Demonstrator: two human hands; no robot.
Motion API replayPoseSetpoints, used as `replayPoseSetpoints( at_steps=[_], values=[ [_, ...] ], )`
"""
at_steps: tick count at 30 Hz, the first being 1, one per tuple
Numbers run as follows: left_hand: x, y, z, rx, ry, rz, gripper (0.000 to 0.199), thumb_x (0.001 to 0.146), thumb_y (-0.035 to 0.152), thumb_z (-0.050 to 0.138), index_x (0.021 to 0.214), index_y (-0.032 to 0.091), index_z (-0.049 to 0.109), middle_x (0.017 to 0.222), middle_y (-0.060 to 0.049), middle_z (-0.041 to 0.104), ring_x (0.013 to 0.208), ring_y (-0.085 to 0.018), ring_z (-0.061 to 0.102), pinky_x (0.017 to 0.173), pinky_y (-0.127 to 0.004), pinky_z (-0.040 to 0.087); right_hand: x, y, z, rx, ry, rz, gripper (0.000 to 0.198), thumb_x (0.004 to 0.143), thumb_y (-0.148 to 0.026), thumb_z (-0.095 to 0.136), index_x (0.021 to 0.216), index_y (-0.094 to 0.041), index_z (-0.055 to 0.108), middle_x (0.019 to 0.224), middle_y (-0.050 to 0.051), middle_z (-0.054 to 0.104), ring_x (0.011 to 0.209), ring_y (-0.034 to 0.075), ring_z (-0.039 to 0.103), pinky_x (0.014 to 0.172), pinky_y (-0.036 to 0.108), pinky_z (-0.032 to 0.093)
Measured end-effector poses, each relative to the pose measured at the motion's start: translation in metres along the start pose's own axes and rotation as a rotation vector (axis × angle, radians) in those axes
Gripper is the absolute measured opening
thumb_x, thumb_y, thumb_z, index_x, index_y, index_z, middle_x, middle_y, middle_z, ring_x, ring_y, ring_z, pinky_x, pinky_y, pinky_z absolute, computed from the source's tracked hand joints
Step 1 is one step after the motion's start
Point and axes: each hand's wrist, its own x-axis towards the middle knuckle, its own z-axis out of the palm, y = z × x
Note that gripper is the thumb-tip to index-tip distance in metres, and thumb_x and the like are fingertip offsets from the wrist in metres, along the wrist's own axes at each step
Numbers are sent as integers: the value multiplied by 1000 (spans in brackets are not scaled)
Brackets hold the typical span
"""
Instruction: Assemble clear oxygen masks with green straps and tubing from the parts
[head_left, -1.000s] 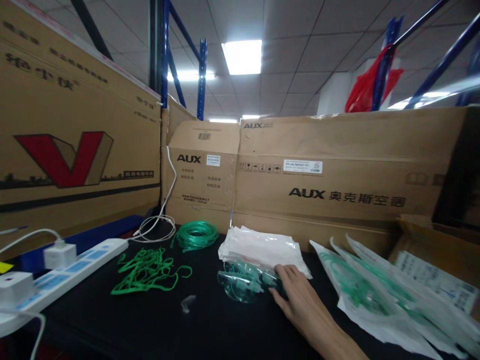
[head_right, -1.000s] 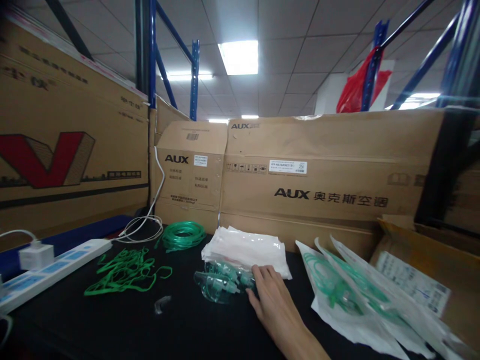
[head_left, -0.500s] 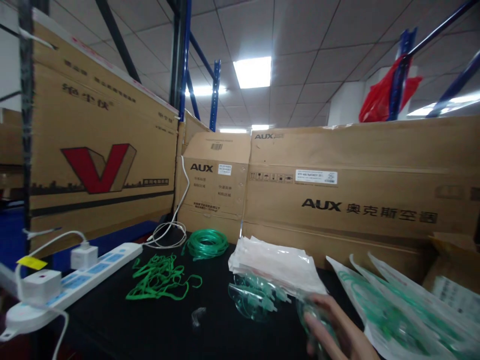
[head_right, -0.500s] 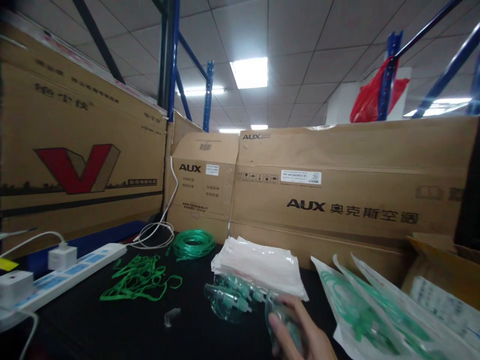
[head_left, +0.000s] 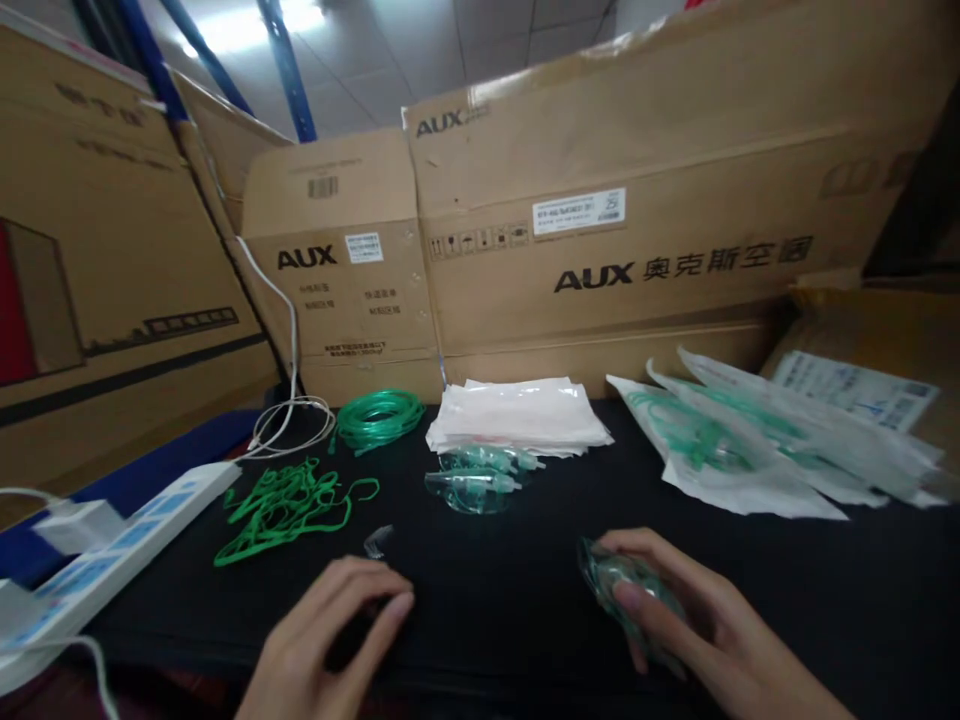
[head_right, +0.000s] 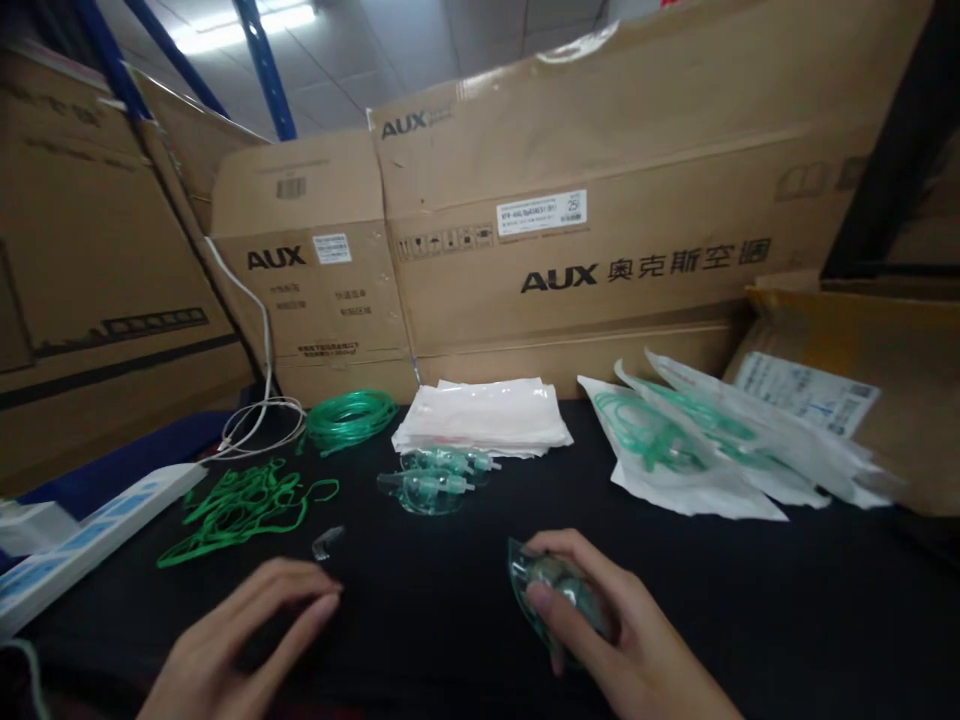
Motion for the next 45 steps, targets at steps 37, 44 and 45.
replayPoseSetpoints(
  at_steps=[37,44,45],
  values=[
    [39,-11,-36,307,568,230,33,97,56,60,98,29,80,98,2,81,87,-17,79,88,-22,62,-3,2,-1,102,-107,11,41,97,-58,60,115,-22,62,82,-2,58,67,13,58,63,25,46],
    [61,43,-17,92,455,330,17,95,39,67,92,25,76,84,3,78,71,-12,77,69,-13,60,-3,2,-2,103,-108,-6,40,98,-56,61,120,-22,63,90,0,61,70,12,59,65,23,47],
    [66,49,-10,71,428,353,14,96,35,67,94,24,76,84,3,78,70,-12,77,68,-13,60,-3,2,-2,105,-106,-6,40,98,-56,62,120,-23,63,90,0,62,70,12,59,65,23,47]
  ],
)
